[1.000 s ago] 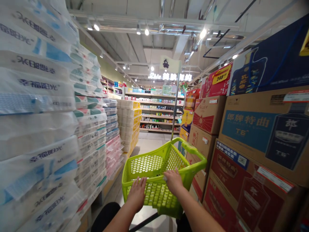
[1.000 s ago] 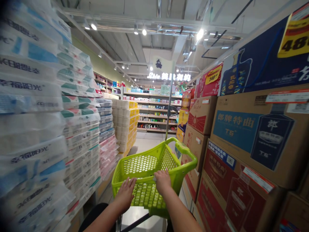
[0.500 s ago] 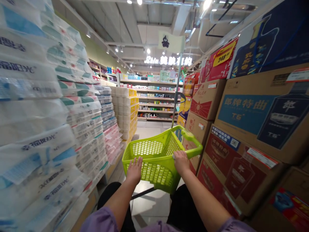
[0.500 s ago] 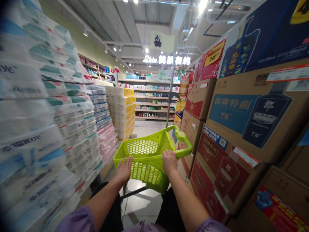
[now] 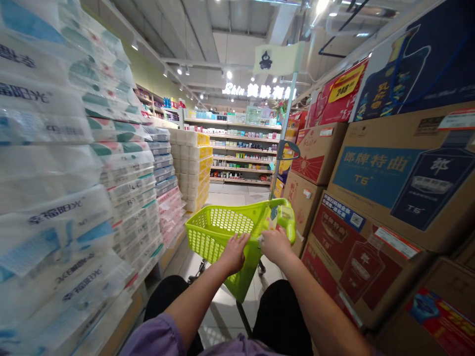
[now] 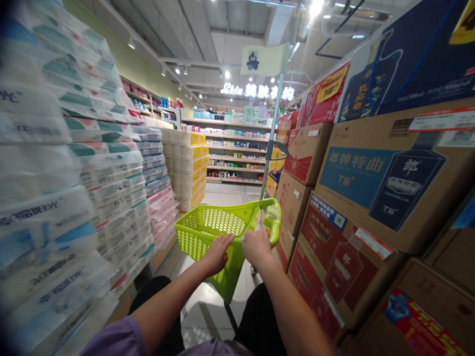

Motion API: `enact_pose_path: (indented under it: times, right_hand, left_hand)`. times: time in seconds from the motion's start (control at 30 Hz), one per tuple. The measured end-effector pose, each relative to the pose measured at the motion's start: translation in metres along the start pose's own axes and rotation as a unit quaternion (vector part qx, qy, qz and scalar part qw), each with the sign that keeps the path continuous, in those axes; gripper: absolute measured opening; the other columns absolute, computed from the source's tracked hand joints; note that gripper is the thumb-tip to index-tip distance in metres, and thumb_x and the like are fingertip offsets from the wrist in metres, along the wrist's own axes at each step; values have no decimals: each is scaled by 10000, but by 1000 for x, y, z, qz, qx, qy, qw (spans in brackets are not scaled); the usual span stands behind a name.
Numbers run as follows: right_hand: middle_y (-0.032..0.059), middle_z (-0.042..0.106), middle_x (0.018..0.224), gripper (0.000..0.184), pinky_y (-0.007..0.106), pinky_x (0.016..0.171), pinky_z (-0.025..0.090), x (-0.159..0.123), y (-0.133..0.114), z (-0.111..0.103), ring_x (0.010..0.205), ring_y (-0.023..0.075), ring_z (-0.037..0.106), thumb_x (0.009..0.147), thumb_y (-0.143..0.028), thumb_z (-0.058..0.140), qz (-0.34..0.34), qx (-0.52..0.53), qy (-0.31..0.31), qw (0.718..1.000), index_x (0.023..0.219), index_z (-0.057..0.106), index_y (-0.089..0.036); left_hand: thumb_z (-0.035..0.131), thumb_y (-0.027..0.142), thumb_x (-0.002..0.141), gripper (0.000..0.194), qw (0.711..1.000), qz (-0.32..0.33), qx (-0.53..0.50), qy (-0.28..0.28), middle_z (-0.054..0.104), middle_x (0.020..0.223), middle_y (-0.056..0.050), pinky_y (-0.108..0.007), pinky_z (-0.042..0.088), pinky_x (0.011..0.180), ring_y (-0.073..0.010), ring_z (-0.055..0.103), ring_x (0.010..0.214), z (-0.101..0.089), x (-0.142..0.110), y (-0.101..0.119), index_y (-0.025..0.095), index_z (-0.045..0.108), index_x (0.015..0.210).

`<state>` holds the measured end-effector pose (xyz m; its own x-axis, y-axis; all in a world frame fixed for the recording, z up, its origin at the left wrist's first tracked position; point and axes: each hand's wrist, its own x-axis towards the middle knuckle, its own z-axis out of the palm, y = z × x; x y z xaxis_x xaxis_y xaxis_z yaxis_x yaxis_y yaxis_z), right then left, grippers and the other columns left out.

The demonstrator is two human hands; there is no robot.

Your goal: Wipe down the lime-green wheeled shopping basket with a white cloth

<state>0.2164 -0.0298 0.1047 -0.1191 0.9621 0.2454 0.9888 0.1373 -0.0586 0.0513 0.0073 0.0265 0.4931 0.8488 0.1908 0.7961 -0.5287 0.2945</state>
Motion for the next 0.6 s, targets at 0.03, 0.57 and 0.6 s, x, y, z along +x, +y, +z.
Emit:
enact_pose_path:
  times: [0.03,0.57,0.6]
  right_hand:
    - [129,711,955,209,372,915,370,-2,2,-3,945,255,646,802,-178,486,0,8,-5,1000,868,683,-151]
    - [81,697,787,183,254,638,391,-4,44,-24,756,205,633,695,-190,509,19,98,-40,994,770,675,-178]
    - [57,688,754,189,239,630,385,-5,54,-21,728,184,619,681,-174,489,17,132,-32,991,748,665,-184]
  left_hand:
    - [456,69,704,841,1000,15,-14,7,251,1574,-57,-521,187,1180,-288,162,1457,-1,-1,3,208,231,1502]
    - [490,79,688,844,998,39,-37,40,242,1563,-143,-538,174,1183,-344,63,1462,5,-7,17,118,216,1485]
    - [491,79,687,850,997,42,-41,45,238,1566,-135,-540,175,1182,-339,60,1463,7,-7,16,131,210,1488]
